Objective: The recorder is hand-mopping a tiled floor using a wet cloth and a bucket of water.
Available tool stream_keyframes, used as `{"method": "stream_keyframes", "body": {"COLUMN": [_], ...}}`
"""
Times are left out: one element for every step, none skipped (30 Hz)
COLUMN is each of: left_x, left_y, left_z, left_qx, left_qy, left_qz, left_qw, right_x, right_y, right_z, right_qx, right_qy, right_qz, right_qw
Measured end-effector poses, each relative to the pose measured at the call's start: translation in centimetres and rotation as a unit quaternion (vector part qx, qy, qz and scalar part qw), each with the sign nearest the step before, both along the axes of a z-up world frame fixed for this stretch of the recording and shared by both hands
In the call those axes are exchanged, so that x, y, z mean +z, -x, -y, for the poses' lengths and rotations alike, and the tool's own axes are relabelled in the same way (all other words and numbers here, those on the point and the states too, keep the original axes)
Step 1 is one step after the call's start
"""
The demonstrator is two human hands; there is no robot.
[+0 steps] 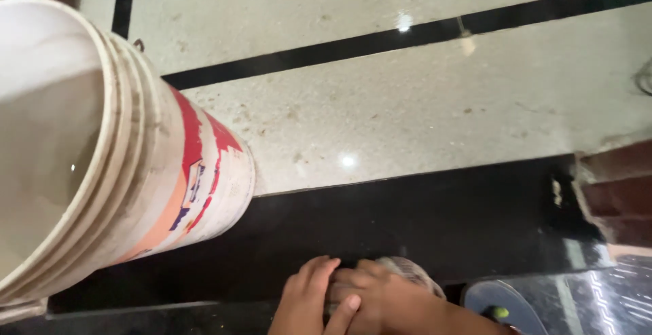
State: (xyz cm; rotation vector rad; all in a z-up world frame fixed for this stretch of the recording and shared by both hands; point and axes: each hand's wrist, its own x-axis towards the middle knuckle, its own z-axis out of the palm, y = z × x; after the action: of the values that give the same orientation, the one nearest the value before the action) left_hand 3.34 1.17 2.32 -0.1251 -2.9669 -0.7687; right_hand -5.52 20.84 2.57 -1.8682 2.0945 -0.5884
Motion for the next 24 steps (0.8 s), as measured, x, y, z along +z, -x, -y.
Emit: {"method": "stream_keyframes", "body": {"left_x": [1.4, 2.8, 3.7, 4.5, 5.3, 5.8, 6.2, 6.7, 6.5, 6.3, 6.1, 5.7, 5.4, 5.0, 4.6, 4.1, 3.7, 3.5, 3.3, 3.1, 3.4, 3.8, 4.1, 4.7], "left_y": [0.9, 1.5, 2.1, 2.8, 3.4, 3.6, 3.9, 4.0, 3.9, 4.1, 4.4, 4.3, 4.4, 4.1, 4.0, 4.0, 3.9, 3.9, 3.8, 3.9, 4.1, 4.3, 4.5, 4.7], "left_z": [-0.8, -1.6, -2.1, -2.6, -3.0, -3.2, -3.4, -3.6, -3.5, -3.5, -3.4, -3.4, -3.3, -3.2, -3.1, -3.1, -3.0, -2.8, -2.6, -2.4, -2.4, -2.3, -2.2, -2.0], "left_qx": [-0.002, -0.005, -0.011, 0.002, 0.016, 0.012, 0.022, 0.033, 0.030, -0.001, -0.032, -0.033, -0.069, -0.104, -0.106, -0.125, -0.144, -0.146, -0.144, -0.143, -0.145, -0.098, -0.051, -0.051], "left_qy": [-0.066, -0.130, -0.131, -0.154, -0.177, -0.177, -0.167, -0.156, -0.156, -0.134, -0.112, -0.112, -0.081, -0.050, -0.050, -0.036, -0.023, -0.024, -0.031, -0.038, -0.039, -0.076, -0.113, -0.112], "left_qz": [0.067, 0.136, 0.136, 0.141, 0.147, 0.148, 0.159, 0.173, 0.176, 0.183, 0.189, 0.187, 0.195, 0.206, 0.208, 0.228, 0.249, 0.251, 0.242, 0.231, 0.232, 0.236, 0.240, 0.241], "left_qw": [0.996, 0.982, 0.982, 0.978, 0.973, 0.973, 0.973, 0.972, 0.972, 0.974, 0.975, 0.975, 0.975, 0.972, 0.971, 0.965, 0.958, 0.957, 0.959, 0.962, 0.961, 0.964, 0.963, 0.963], "right_x": [2.4, 4.7, 4.6, 4.5, 4.4, 3.7, 3.0, 2.3, 1.1, -0.1, -1.3, 0.0, 1.3, 2.5, 3.2, 3.9, 4.6, 4.1, 3.7, 3.4, 4.5, 5.6, 6.7, 6.1], "right_y": [0.4, 0.6, 0.5, 0.5, 0.5, 1.7, 3.0, 4.1, 4.7, 5.7, 6.6, 7.2, 7.8, 8.2, 7.9, 7.8, 7.6, 7.6, 7.5, 7.6, 7.5, 7.5, 7.6, 7.4], "right_z": [-1.5, -3.0, -4.8, -6.7, -8.5, -10.9, -13.4, -15.9, -17.8, -19.8, -21.8, -20.8, -19.9, -18.9, -17.8, -16.6, -15.4, -14.9, -14.4, -13.9, -12.4, -10.8, -9.2, -7.8], "right_qx": [-0.037, -0.072, -0.078, -0.119, -0.156, -0.159, -0.220, -0.280, -0.284, -0.401, -0.512, -0.512, -0.551, -0.534, -0.536, -0.563, -0.589, -0.591, -0.573, -0.555, -0.557, -0.555, -0.552, -0.553], "right_qy": [-0.008, -0.014, -0.013, 0.093, 0.199, 0.200, 0.192, 0.183, 0.183, 0.184, 0.181, 0.182, 0.132, 0.067, 0.066, 0.052, 0.038, 0.036, 0.026, 0.017, 0.015, -0.030, -0.075, -0.075], "right_qz": [0.139, 0.277, 0.276, 0.401, 0.512, 0.511, 0.538, 0.564, 0.565, 0.559, 0.545, 0.543, 0.271, -0.023, -0.022, 0.020, 0.062, 0.063, 0.055, 0.045, 0.045, 0.084, 0.123, 0.124], "right_qw": [0.990, 0.958, 0.958, 0.904, 0.821, 0.821, 0.791, 0.755, 0.753, 0.702, 0.639, 0.640, 0.778, 0.842, 0.841, 0.824, 0.805, 0.804, 0.817, 0.830, 0.829, 0.827, 0.821, 0.821]}}
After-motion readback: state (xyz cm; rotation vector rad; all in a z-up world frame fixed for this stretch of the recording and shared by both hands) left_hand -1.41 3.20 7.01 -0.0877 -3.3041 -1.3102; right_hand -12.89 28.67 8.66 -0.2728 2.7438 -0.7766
